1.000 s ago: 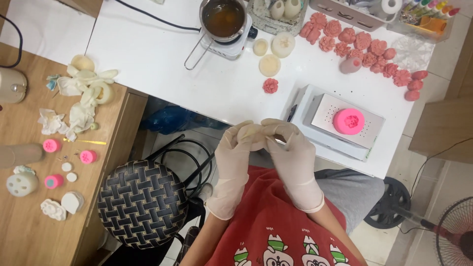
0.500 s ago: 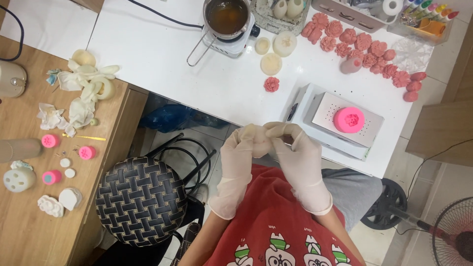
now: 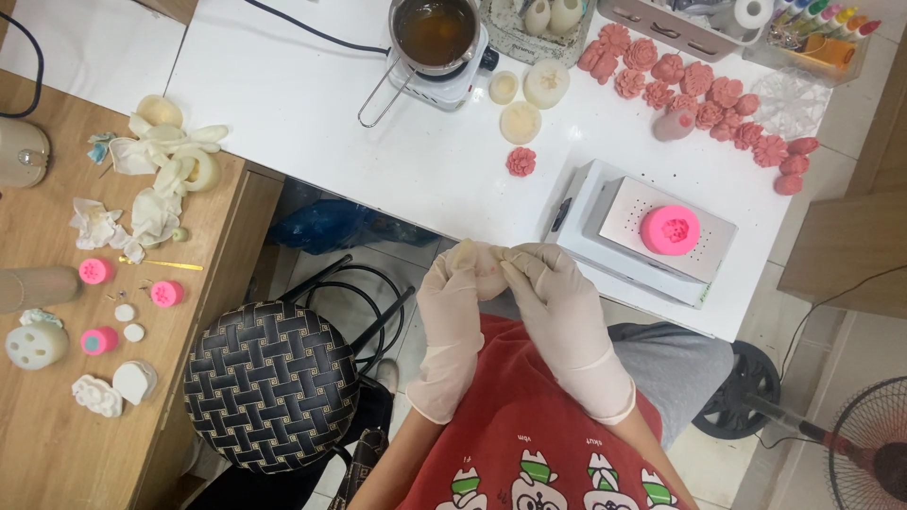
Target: Removing wax flower shapes from silicone molds and cleaning the edges.
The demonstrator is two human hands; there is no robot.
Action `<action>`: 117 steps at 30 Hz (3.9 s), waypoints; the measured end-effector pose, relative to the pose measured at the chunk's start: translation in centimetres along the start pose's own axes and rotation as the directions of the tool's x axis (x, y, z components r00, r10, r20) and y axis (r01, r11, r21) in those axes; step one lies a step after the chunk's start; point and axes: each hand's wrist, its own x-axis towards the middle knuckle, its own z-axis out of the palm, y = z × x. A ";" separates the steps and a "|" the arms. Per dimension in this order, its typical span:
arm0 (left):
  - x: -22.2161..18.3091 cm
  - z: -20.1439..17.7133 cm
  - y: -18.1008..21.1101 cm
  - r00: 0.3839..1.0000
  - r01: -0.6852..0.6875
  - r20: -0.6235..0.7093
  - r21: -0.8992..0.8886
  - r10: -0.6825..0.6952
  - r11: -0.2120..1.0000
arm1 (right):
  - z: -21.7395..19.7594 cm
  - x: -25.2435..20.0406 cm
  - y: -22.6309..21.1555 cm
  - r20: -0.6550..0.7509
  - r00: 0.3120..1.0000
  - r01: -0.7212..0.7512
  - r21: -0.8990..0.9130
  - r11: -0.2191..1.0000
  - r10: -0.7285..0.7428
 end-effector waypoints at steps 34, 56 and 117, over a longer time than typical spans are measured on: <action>-1.7 1.2 1.6 0.996 -0.041 -0.078 0.104 0.049 0.994 | 1.2 0.3 -0.2 -0.029 0.970 -0.236 0.162 0.958 0.243; -0.8 2.1 4.1 0.993 -0.097 -0.012 0.479 0.117 0.872 | 0.4 2.2 2.4 0.379 0.781 -0.544 0.803 0.242 0.496; -1.9 0.7 11.7 0.998 0.044 -0.036 -0.143 -0.050 0.989 | -0.5 5.5 -6.1 0.293 0.829 -0.537 0.654 0.532 0.476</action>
